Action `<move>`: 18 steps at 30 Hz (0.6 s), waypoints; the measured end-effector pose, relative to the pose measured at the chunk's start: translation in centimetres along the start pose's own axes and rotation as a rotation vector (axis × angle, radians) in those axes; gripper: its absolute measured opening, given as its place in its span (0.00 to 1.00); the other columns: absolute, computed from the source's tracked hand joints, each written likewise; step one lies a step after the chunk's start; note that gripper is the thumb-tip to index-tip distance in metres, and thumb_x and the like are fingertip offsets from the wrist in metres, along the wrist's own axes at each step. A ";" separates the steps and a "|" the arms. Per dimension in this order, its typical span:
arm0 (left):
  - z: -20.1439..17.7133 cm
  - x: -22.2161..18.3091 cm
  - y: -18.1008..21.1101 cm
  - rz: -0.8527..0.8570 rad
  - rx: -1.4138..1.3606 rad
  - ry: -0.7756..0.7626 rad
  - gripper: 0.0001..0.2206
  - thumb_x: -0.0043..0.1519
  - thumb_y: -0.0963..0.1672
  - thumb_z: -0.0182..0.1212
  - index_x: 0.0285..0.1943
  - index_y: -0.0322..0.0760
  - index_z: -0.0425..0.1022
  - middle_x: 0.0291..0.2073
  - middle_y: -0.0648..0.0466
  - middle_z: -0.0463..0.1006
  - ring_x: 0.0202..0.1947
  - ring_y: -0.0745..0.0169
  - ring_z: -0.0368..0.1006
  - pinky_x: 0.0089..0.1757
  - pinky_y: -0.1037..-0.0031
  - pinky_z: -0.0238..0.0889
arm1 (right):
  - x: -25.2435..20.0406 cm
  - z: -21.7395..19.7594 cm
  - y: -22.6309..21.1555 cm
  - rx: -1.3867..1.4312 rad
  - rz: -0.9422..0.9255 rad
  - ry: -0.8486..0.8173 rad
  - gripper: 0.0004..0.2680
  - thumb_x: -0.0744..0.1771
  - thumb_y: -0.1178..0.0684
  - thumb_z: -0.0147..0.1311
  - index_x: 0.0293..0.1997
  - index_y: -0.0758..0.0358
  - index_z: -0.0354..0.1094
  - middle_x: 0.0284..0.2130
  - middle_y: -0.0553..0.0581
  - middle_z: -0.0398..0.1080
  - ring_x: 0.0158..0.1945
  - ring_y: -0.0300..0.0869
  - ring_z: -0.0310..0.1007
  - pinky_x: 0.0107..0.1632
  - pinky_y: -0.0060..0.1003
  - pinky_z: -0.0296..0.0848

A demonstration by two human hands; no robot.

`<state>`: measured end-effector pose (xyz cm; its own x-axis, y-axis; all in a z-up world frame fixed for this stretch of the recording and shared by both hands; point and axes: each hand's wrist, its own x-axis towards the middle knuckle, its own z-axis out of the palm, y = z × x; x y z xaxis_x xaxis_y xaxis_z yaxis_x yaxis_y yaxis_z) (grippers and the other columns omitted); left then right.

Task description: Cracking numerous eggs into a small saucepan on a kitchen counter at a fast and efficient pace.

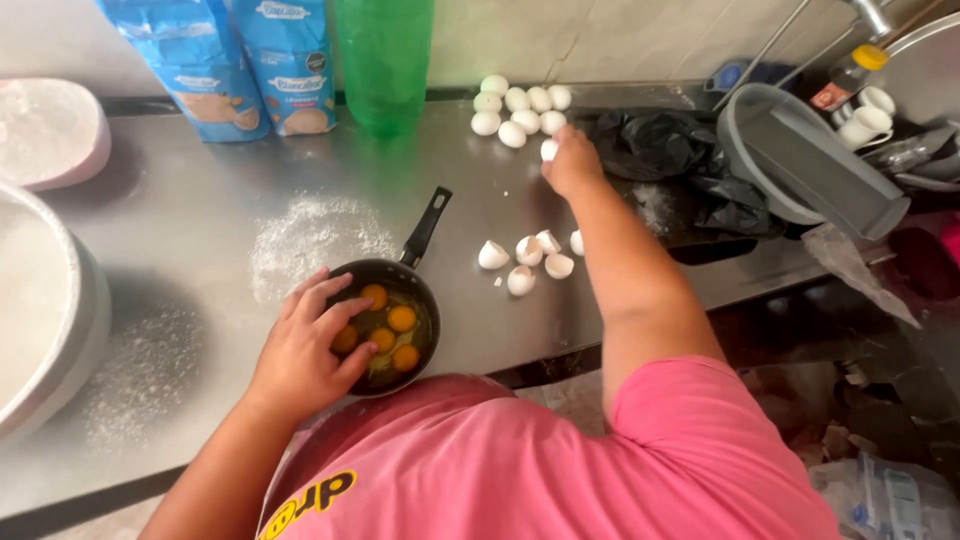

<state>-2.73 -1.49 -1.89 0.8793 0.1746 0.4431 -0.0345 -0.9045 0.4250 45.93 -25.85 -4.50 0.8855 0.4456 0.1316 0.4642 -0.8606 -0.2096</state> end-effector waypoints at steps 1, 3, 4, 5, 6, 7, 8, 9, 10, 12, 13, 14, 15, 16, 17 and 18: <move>-0.2 0.0 -0.1 -0.006 0.003 -0.008 0.26 0.52 0.54 0.72 0.60 0.55 0.77 0.63 0.53 0.71 0.69 0.41 0.63 0.63 0.56 0.61 | -2.2 -1.5 -2.1 0.005 0.000 -0.009 0.18 0.63 0.54 0.65 0.57 0.64 0.64 0.47 0.63 0.67 0.53 0.59 0.74 0.52 0.57 0.78; -0.2 0.1 -0.2 0.030 0.019 -0.038 0.25 0.54 0.54 0.70 0.62 0.54 0.77 0.63 0.52 0.71 0.70 0.40 0.63 0.65 0.56 0.58 | -6.7 -5.0 -5.7 0.312 -0.215 0.294 0.15 0.64 0.59 0.58 0.56 0.70 0.61 0.47 0.71 0.67 0.53 0.67 0.73 0.56 0.60 0.75; -0.1 0.0 -0.3 0.023 0.014 -0.040 0.25 0.54 0.54 0.70 0.62 0.54 0.77 0.63 0.52 0.71 0.70 0.40 0.63 0.65 0.56 0.58 | -9.5 -5.6 -7.3 0.307 -0.216 0.287 0.15 0.64 0.59 0.58 0.56 0.70 0.61 0.47 0.71 0.67 0.53 0.67 0.73 0.56 0.60 0.75; -0.1 -0.1 -0.4 0.039 0.027 -0.036 0.26 0.53 0.54 0.70 0.61 0.54 0.77 0.63 0.52 0.70 0.70 0.41 0.62 0.65 0.56 0.57 | -12.3 -6.1 -8.9 0.388 -0.442 0.430 0.13 0.67 0.59 0.53 0.56 0.71 0.63 0.45 0.71 0.68 0.51 0.66 0.73 0.54 0.55 0.75; -0.1 -0.1 -0.5 0.061 0.042 -0.035 0.26 0.53 0.54 0.71 0.61 0.54 0.77 0.63 0.53 0.70 0.70 0.42 0.62 0.66 0.56 0.57 | -15.2 -6.8 -10.5 0.469 -0.664 0.577 0.11 0.69 0.58 0.48 0.56 0.71 0.64 0.42 0.71 0.70 0.48 0.65 0.73 0.52 0.50 0.75; -0.1 -0.2 -0.5 0.060 0.039 -0.039 0.26 0.53 0.54 0.71 0.61 0.54 0.77 0.63 0.53 0.70 0.70 0.42 0.62 0.66 0.56 0.57 | -18.2 -6.4 -11.7 0.468 -0.660 0.574 0.11 0.69 0.58 0.48 0.56 0.71 0.64 0.42 0.71 0.70 0.48 0.65 0.73 0.52 0.50 0.75; 0.1 -0.2 -0.6 0.072 0.039 -0.029 0.26 0.53 0.55 0.70 0.61 0.54 0.77 0.63 0.53 0.70 0.70 0.42 0.62 0.66 0.56 0.57 | -21.2 -6.2 -12.9 0.519 -0.771 0.453 0.10 0.68 0.58 0.49 0.54 0.71 0.66 0.42 0.69 0.72 0.48 0.62 0.75 0.53 0.48 0.76; 0.3 -0.1 -0.7 0.084 0.039 -0.019 0.26 0.53 0.55 0.70 0.61 0.53 0.77 0.63 0.52 0.70 0.70 0.42 0.62 0.66 0.56 0.57 | -24.2 -5.9 -14.1 0.570 -0.879 0.329 0.10 0.67 0.59 0.49 0.52 0.71 0.69 0.42 0.67 0.74 0.47 0.59 0.77 0.53 0.46 0.76; 0.4 -0.1 -0.9 0.091 0.035 -0.016 0.26 0.53 0.55 0.70 0.61 0.53 0.77 0.63 0.52 0.70 0.70 0.42 0.62 0.66 0.56 0.57 | -25.2 -6.0 -14.5 0.563 -0.876 0.334 0.10 0.67 0.59 0.49 0.52 0.71 0.69 0.42 0.67 0.74 0.47 0.59 0.77 0.53 0.46 0.76; 0.6 -0.2 -1.2 0.109 0.018 -0.006 0.27 0.51 0.55 0.71 0.60 0.52 0.77 0.62 0.51 0.70 0.70 0.41 0.62 0.66 0.55 0.57 | -27.5 -6.2 -15.4 0.511 -0.967 0.282 0.15 0.70 0.53 0.47 0.61 0.71 0.65 0.53 0.67 0.71 0.56 0.56 0.74 0.59 0.48 0.74; 0.7 -0.4 -1.2 0.112 0.015 -0.005 0.27 0.51 0.55 0.71 0.60 0.52 0.77 0.62 0.51 0.70 0.70 0.41 0.62 0.66 0.55 0.57 | -27.7 -5.9 -15.5 0.507 -0.966 0.283 0.15 0.70 0.53 0.47 0.61 0.71 0.65 0.53 0.67 0.71 0.56 0.56 0.74 0.59 0.48 0.74; 0.7 -0.3 -1.2 0.105 0.030 -0.008 0.26 0.51 0.55 0.71 0.60 0.54 0.78 0.62 0.53 0.70 0.70 0.42 0.62 0.66 0.56 0.56 | -27.7 -5.8 -15.6 0.517 -0.942 0.413 0.17 0.71 0.52 0.44 0.64 0.74 0.61 0.56 0.69 0.68 0.58 0.57 0.71 0.61 0.48 0.71; 0.7 -0.2 -1.2 0.099 0.044 -0.010 0.26 0.51 0.55 0.71 0.60 0.55 0.78 0.62 0.54 0.70 0.71 0.43 0.62 0.66 0.57 0.56 | -27.7 -5.6 -15.7 0.526 -0.916 0.543 0.19 0.72 0.51 0.41 0.67 0.77 0.57 0.59 0.71 0.66 0.61 0.58 0.69 0.63 0.48 0.69; 0.7 -0.2 -1.3 0.102 0.045 -0.006 0.26 0.51 0.55 0.71 0.60 0.55 0.78 0.62 0.54 0.70 0.71 0.43 0.62 0.66 0.57 0.56 | -27.8 -4.4 -15.6 0.522 -0.918 0.548 0.19 0.72 0.51 0.41 0.67 0.77 0.57 0.59 0.71 0.66 0.61 0.58 0.69 0.63 0.48 0.69; 0.7 -0.2 -1.3 0.108 0.042 -0.001 0.26 0.51 0.55 0.71 0.59 0.55 0.78 0.62 0.54 0.70 0.70 0.43 0.62 0.66 0.57 0.56 | -27.8 -3.2 -15.5 0.464 -0.914 0.429 0.19 0.72 0.48 0.43 0.68 0.74 0.59 0.57 0.70 0.67 0.59 0.58 0.70 0.61 0.48 0.71; 0.7 -0.1 -1.4 0.118 0.039 0.000 0.25 0.51 0.55 0.71 0.59 0.55 0.78 0.61 0.54 0.70 0.70 0.43 0.62 0.66 0.57 0.57 | -27.8 -1.9 -15.4 0.407 -0.902 0.313 0.19 0.72 0.46 0.44 0.69 0.70 0.61 0.56 0.69 0.69 0.57 0.58 0.72 0.59 0.49 0.73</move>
<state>-2.45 -0.55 -3.06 0.8704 0.0661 0.4878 -0.1192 -0.9331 0.3392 14.11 -25.52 -3.06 0.1880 0.7487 0.6357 0.9751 -0.0649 -0.2119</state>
